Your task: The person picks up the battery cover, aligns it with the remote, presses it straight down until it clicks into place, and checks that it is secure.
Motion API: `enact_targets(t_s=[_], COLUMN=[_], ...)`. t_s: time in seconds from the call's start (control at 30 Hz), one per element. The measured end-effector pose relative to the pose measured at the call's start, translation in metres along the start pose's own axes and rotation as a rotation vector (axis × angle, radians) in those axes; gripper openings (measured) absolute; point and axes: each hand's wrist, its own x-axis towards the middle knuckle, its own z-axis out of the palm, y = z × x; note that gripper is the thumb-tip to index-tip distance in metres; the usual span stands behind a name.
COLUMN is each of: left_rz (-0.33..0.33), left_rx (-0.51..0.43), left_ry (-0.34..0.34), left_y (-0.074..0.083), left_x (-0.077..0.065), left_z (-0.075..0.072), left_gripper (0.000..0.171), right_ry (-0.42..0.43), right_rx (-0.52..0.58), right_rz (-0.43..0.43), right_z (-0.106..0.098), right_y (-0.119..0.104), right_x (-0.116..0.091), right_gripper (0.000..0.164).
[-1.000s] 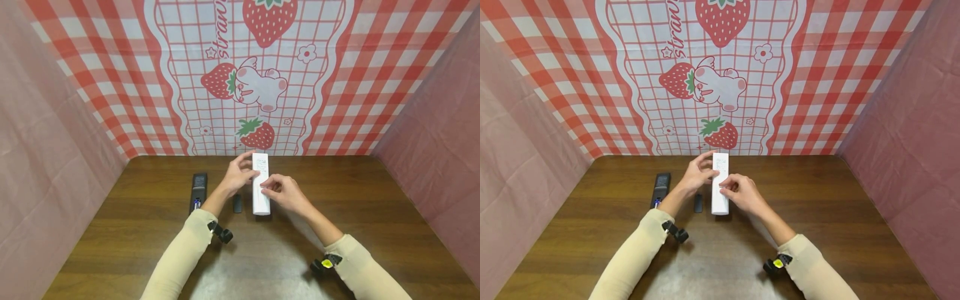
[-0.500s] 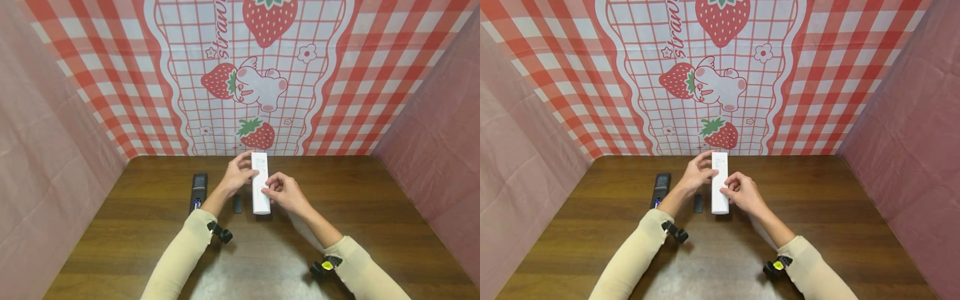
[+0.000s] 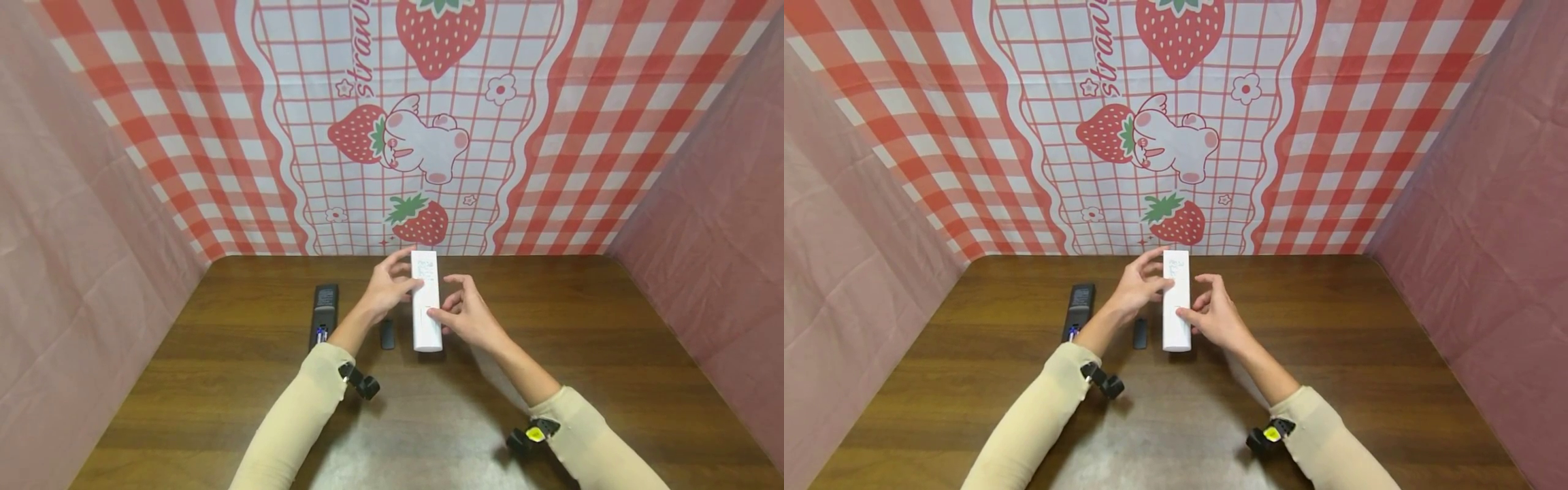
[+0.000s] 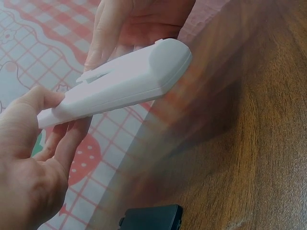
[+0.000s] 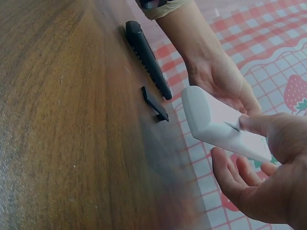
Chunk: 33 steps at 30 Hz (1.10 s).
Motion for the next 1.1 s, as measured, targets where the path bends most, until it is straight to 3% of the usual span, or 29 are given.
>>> enact_targets(t_s=[0.17,0.43,0.73,1.1], left_rz=[0.005,0.015,0.027,0.025], left_rx=[0.006,0.003,0.014,0.038], left_ry=[-0.005,-0.020,-0.034,-0.024], left_y=[0.0005,0.0023,0.0034,0.0025], left_x=[-0.0007,-0.0023,-0.0029,-0.0041], left_z=[0.0008,0.0016,0.0019,0.0029], left_gripper=[0.082,0.082,0.080,0.082], right_ry=[-0.027,-0.066,-0.112,-0.123], right_rx=[0.006,0.021,0.053,0.047], right_rz=[0.001,-0.006,-0.015,-0.035], right_z=[-0.0023,-0.0057,-0.0088,-0.0089], right_y=[0.0000,0.0013,0.0021,0.0044], right_x=[0.0003,0.0017,0.0045,0.0060], right_gripper=[0.091,0.101,0.103,0.093])
